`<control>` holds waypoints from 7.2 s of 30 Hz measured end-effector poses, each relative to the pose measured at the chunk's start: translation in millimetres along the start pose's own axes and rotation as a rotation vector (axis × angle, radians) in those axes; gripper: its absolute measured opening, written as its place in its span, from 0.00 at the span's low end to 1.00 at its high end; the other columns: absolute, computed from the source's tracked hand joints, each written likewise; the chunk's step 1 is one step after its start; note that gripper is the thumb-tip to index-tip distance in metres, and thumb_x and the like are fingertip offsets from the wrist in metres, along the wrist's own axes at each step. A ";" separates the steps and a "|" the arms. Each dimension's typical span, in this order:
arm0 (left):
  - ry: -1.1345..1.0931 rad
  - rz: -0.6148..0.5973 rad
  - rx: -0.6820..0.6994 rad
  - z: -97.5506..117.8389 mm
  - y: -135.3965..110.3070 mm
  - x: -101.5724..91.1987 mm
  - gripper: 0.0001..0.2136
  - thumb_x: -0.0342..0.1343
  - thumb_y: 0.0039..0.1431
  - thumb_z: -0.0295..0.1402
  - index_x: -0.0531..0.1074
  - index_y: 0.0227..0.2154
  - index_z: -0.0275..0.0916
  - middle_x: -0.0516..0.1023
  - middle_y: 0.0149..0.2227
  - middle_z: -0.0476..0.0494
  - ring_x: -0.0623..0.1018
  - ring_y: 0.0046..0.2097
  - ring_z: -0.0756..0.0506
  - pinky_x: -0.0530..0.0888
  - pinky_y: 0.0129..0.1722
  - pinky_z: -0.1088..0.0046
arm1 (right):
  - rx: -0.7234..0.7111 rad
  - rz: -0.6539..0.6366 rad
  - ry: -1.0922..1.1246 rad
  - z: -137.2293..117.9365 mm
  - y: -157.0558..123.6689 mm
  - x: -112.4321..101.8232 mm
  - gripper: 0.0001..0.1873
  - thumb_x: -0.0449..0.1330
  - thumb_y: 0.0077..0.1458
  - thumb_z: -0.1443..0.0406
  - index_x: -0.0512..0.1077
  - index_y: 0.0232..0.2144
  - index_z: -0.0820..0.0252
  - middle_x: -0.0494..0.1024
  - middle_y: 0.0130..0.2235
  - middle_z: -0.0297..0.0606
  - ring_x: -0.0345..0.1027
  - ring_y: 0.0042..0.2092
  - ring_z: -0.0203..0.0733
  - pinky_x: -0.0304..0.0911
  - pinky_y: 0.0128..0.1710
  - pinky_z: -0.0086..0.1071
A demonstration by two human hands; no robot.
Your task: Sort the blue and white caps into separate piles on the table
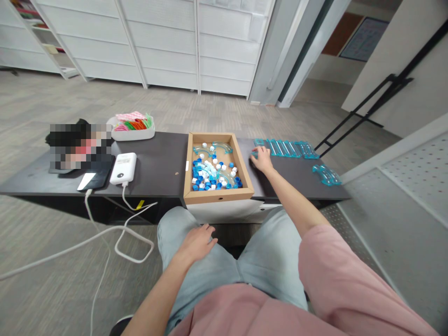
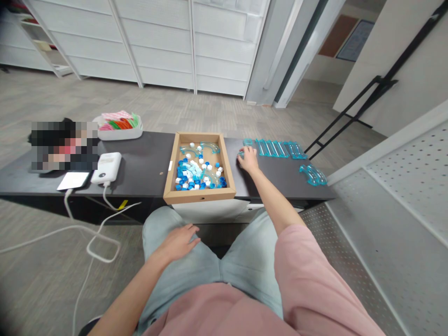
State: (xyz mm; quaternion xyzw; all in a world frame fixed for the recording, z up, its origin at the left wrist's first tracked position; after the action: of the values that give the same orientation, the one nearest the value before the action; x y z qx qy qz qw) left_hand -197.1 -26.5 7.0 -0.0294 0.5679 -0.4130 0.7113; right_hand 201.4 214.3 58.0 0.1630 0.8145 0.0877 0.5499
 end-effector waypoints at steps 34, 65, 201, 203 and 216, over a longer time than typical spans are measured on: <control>-0.060 -0.036 -0.030 2.1 -4.3 -3.1 0.27 0.51 0.81 0.41 0.78 0.75 0.40 0.82 0.72 0.29 0.84 0.71 0.29 0.78 0.73 0.52 | 0.200 0.048 -0.015 15.8 52.7 11.8 0.25 0.67 0.71 0.55 0.79 0.64 0.59 0.78 0.68 0.66 0.74 0.68 0.75 0.69 0.72 0.68; 0.037 -0.069 0.006 -0.8 1.0 11.4 0.27 0.48 0.81 0.42 0.78 0.75 0.43 0.81 0.73 0.31 0.84 0.71 0.30 0.77 0.74 0.54 | 0.684 0.168 -0.280 181.8 -78.7 -160.1 0.36 0.65 0.70 0.48 0.77 0.74 0.55 0.70 0.79 0.69 0.58 0.82 0.79 0.53 0.78 0.78; 0.074 0.025 0.055 7.4 -3.5 0.6 0.23 0.52 0.83 0.41 0.81 0.70 0.39 0.84 0.69 0.28 0.87 0.67 0.31 0.82 0.69 0.54 | -0.744 -0.751 0.093 -201.9 -78.6 -41.7 0.24 0.73 0.72 0.47 0.90 0.64 0.43 0.93 0.61 0.36 0.88 0.60 0.57 0.79 0.63 0.46; 0.077 0.021 0.054 7.5 -3.6 0.2 0.23 0.52 0.83 0.41 0.81 0.69 0.38 0.84 0.69 0.28 0.87 0.67 0.31 0.82 0.69 0.54 | -0.748 -0.759 0.083 -204.2 -77.3 -43.2 0.26 0.75 0.70 0.46 0.90 0.65 0.43 0.93 0.61 0.36 0.88 0.60 0.57 0.78 0.60 0.44; 0.066 0.030 0.060 9.2 -5.3 -2.8 0.22 0.54 0.84 0.39 0.81 0.69 0.36 0.84 0.68 0.27 0.87 0.67 0.30 0.82 0.68 0.53 | -0.732 -0.893 0.068 -207.8 -65.8 -48.0 0.32 0.79 0.62 0.37 0.92 0.60 0.44 0.93 0.45 0.35 0.84 0.44 0.52 0.71 0.48 0.38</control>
State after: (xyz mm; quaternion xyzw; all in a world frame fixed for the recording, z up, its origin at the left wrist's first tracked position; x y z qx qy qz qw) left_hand -192.5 -32.1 15.2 0.0140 0.5790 -0.4198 0.6988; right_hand 14.6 143.2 157.4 -0.4001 0.7381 0.1286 0.5277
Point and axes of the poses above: each hand's wrist, its own y-axis towards the middle knuckle, its own x-axis out of the palm, z = x × y, the point moved 3 cm from there along y, towards the middle knuckle
